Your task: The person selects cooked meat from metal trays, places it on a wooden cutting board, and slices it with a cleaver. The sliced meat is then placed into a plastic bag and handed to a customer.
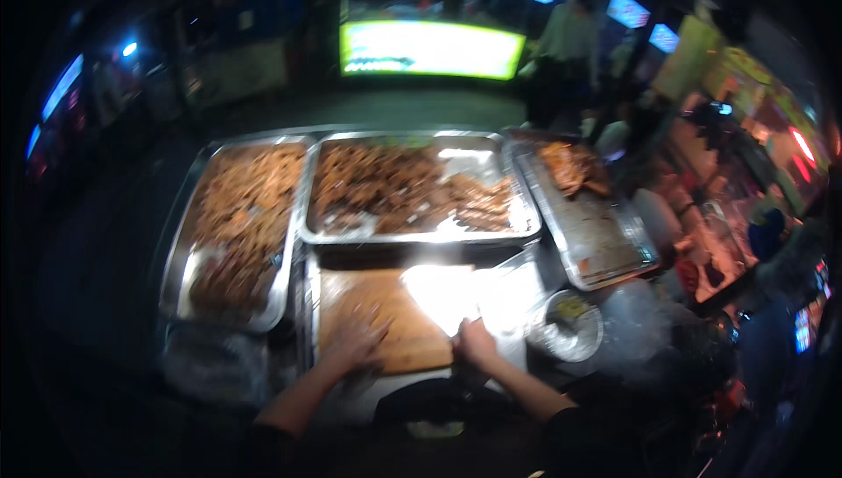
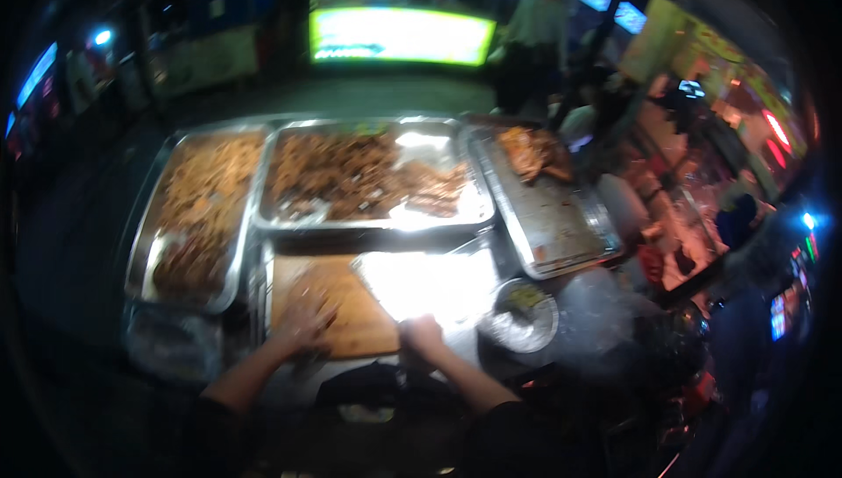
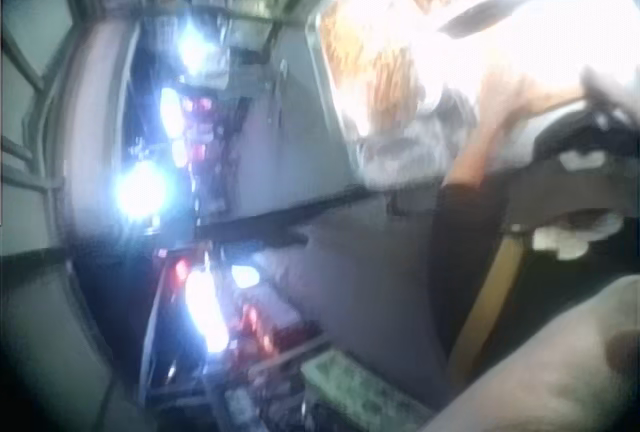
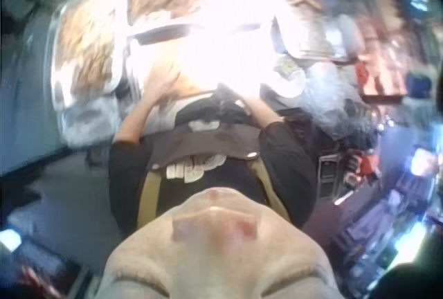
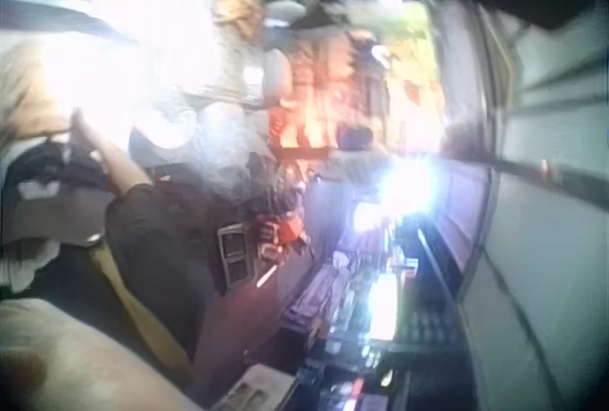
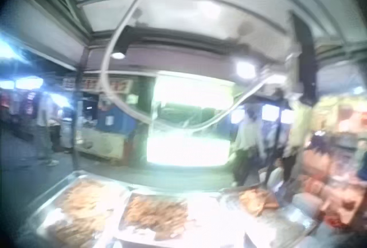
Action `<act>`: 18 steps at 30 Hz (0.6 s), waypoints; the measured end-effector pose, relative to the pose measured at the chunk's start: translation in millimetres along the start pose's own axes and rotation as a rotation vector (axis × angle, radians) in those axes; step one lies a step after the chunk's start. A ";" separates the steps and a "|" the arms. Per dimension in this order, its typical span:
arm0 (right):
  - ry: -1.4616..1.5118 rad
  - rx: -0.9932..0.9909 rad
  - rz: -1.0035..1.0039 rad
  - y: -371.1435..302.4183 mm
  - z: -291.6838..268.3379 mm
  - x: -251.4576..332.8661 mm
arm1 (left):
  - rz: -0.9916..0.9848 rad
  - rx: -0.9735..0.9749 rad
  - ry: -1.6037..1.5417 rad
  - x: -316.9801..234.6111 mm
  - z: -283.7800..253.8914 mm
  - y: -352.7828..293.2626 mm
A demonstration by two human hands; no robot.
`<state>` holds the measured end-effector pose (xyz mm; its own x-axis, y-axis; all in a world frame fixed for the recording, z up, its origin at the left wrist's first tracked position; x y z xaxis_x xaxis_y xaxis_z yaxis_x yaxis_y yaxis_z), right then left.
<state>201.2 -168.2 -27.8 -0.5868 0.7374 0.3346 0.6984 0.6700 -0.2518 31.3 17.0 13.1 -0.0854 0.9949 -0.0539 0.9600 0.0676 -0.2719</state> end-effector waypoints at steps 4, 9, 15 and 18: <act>0.391 -0.361 -0.330 -18.8 -37.7 16.4 | 0.009 -0.478 -0.099 -1.5 -25.1 10.7; 0.734 -0.031 -0.251 -25.1 -63.1 5.1 | -0.034 -0.153 -0.202 -1.6 23.4 56.0; 0.873 0.320 -0.211 -21.5 -47.7 30.9 | 0.153 -0.669 -0.192 -12.0 43.4 70.3; 0.815 0.326 -0.161 -9.0 -40.8 33.2 | 0.186 -0.380 -0.429 4.5 68.6 80.2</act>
<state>192.1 -153.2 22.7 -0.1074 0.4259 0.8984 0.4086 0.8427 -0.3506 89.6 21.8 -74.9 0.0688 0.8790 -0.4718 0.9905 -0.0037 0.1376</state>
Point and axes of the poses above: each hand's wrist, its own y-axis towards the middle knuckle, its own z-axis out of the palm, x = y × z, the point moved 7 cm from there along y, towards the middle knuckle, and after that the axes turned 5 degrees about z, right-handed, at the moved point
